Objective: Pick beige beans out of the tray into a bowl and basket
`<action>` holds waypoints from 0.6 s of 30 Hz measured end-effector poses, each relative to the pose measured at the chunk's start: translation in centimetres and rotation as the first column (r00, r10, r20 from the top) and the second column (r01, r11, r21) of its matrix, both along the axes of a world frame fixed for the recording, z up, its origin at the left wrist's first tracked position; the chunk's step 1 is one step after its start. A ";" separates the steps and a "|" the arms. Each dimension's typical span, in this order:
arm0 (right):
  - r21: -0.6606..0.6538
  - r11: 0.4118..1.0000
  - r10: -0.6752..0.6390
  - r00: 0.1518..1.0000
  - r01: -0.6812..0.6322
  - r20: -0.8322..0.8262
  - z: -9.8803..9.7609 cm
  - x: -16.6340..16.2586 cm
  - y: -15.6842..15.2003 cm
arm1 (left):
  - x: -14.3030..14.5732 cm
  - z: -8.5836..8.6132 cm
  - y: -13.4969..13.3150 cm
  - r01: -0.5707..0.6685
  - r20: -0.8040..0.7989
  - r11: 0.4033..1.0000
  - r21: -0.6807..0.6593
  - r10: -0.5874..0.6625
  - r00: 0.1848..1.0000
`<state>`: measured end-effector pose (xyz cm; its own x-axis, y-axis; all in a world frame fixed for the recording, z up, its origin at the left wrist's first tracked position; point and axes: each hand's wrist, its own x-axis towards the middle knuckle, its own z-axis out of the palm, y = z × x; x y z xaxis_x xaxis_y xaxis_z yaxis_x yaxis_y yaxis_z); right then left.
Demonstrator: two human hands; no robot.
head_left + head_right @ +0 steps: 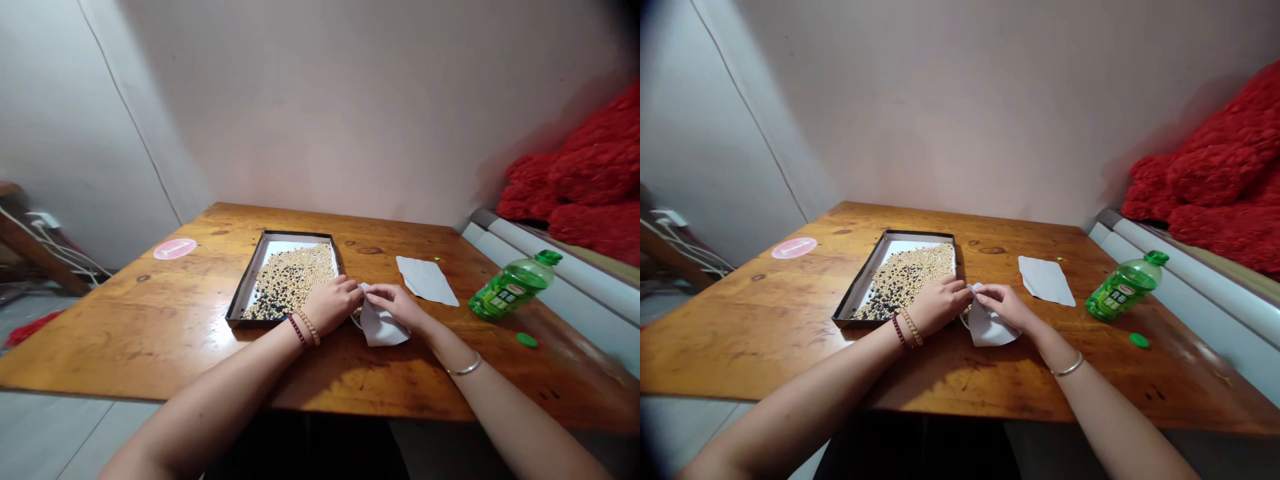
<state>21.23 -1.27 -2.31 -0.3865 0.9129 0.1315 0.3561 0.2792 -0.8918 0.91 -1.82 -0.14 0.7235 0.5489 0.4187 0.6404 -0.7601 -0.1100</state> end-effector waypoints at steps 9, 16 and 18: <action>0.032 0.997 0.066 0.993 -0.070 0.102 0.0 0.4 0.1 | -0.3 0.4 -0.2 0.030 -0.028 0.999 0.025 -0.030 0.999; 0.070 0.996 0.046 0.991 -0.055 0.128 0.1 0.0 -0.2 | -0.4 0.5 -0.2 0.046 -0.012 0.999 -0.024 -0.046 0.999; 0.069 0.997 0.031 0.992 -0.040 0.124 0.0 0.0 -0.3 | -0.4 0.6 0.0 0.047 -0.008 0.998 -0.033 -0.047 0.999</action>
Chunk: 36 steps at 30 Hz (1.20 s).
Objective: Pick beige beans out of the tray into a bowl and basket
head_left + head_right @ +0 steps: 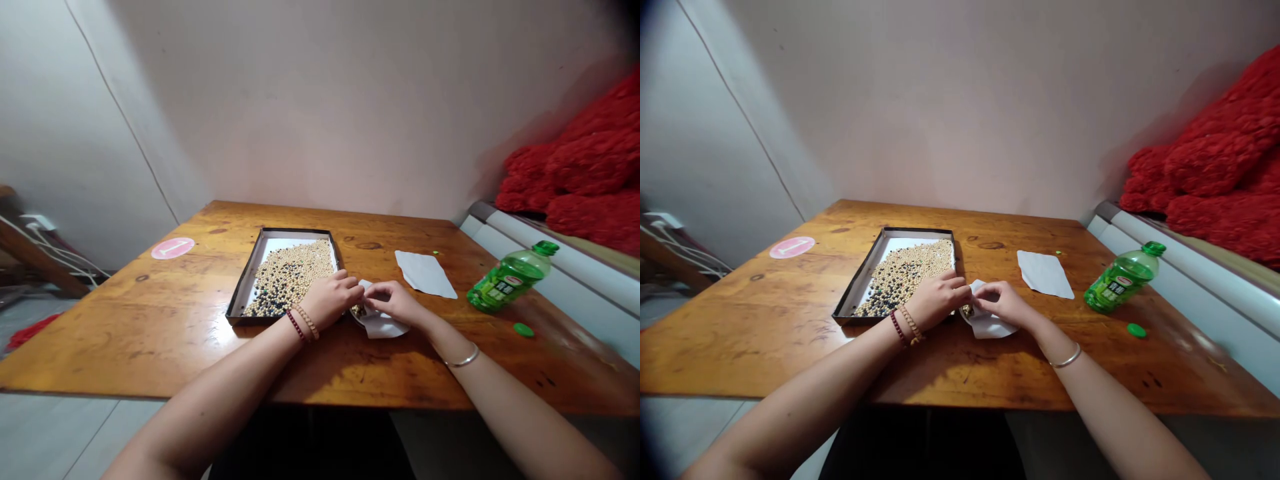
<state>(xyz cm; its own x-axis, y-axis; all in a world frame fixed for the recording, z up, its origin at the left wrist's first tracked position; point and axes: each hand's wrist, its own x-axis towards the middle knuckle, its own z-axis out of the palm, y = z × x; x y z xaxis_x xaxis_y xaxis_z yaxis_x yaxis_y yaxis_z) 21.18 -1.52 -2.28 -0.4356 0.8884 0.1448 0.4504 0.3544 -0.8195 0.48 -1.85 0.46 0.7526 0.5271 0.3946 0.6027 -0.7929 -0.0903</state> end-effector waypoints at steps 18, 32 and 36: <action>0.010 0.996 -0.084 0.996 0.084 -0.025 -0.5 0.0 0.2 | -1.9 -1.4 2.2 -0.531 -0.160 0.832 -0.161 0.509 0.846; 0.050 0.996 -0.066 0.996 0.069 -0.057 -0.3 -0.3 0.1 | -1.9 -1.2 1.9 -0.516 -0.121 0.849 -0.118 0.503 0.856; 0.076 0.996 -0.052 0.997 0.056 -0.061 -0.5 -0.2 0.2 | -1.8 -0.5 1.7 -0.524 -0.120 0.841 -0.137 0.511 0.851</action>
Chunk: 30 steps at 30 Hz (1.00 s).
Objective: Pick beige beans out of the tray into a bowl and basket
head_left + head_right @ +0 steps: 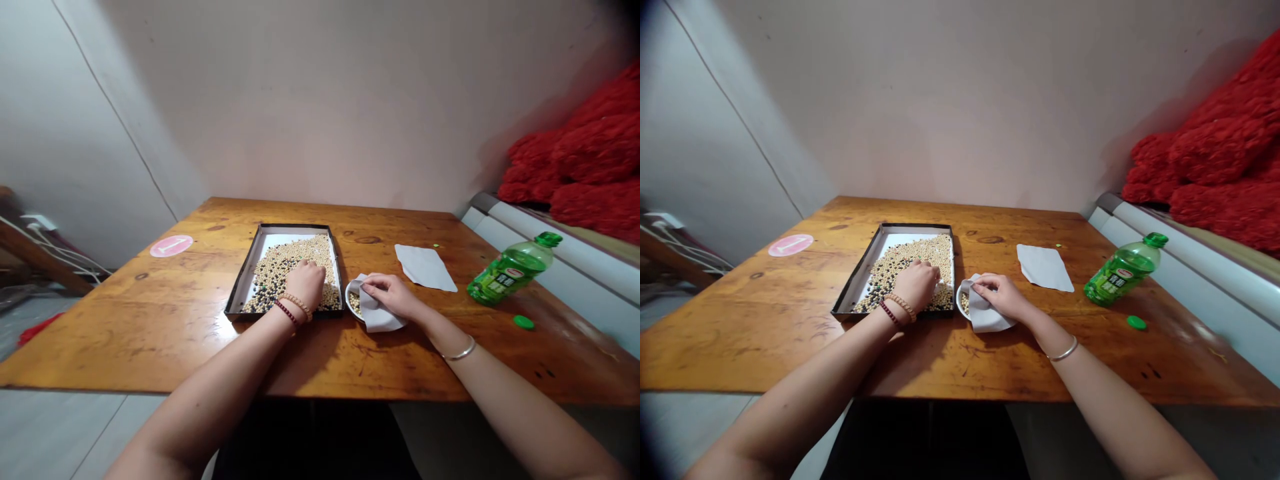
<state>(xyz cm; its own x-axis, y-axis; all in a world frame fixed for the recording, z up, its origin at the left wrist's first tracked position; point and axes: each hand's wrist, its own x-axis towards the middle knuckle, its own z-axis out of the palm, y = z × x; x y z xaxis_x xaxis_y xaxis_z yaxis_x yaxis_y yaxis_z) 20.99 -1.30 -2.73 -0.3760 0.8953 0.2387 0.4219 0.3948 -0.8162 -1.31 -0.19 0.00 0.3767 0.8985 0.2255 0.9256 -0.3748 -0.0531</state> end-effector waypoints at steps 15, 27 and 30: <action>-0.133 0.991 -0.046 0.990 0.028 -0.137 0.0 0.1 0.3 | 2.5 0.0 -2.0 0.465 0.047 0.857 0.221 -0.485 0.873; -0.102 0.992 0.082 0.996 -0.079 0.029 0.7 0.2 -0.2 | 2.5 0.1 -2.2 0.404 0.085 0.887 0.224 -0.431 0.898; -0.130 0.990 0.056 0.998 -0.051 0.037 0.6 0.1 -0.3 | 2.0 0.6 -2.0 0.332 0.109 0.924 0.188 -0.356 0.928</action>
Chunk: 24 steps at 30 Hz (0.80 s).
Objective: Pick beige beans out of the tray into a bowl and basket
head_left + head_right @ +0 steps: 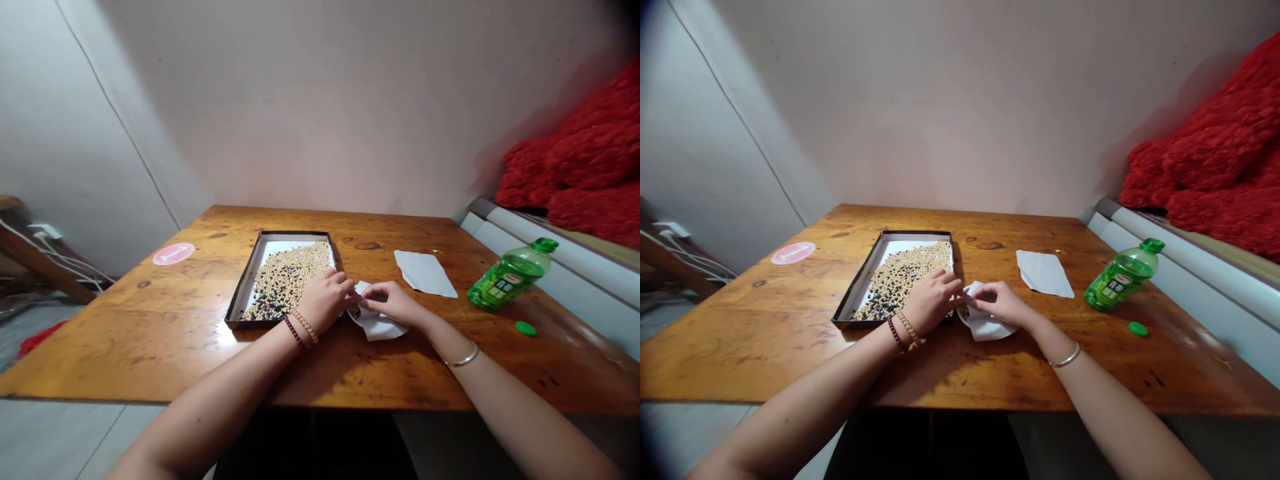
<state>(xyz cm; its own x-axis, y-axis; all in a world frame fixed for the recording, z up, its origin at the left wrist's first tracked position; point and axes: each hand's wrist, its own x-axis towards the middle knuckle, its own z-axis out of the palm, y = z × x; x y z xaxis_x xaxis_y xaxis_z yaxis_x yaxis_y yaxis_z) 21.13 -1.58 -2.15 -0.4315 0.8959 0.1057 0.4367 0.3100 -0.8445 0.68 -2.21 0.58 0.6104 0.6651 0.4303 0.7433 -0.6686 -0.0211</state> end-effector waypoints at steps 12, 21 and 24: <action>0.087 0.996 0.008 1.000 -0.010 0.016 -0.2 -0.1 -0.1 | -3.8 -0.4 3.6 -0.423 -0.144 0.870 -0.253 0.399 0.906; 0.075 0.989 -0.125 0.992 0.125 -0.008 -0.7 -0.3 0.1 | -3.2 -0.7 3.2 -0.347 -0.119 0.883 -0.316 0.326 0.938; 0.067 0.990 -0.126 0.992 0.128 -0.029 -0.7 -0.3 0.1 | -3.3 -0.9 3.3 -0.334 -0.118 0.892 -0.306 0.312 0.943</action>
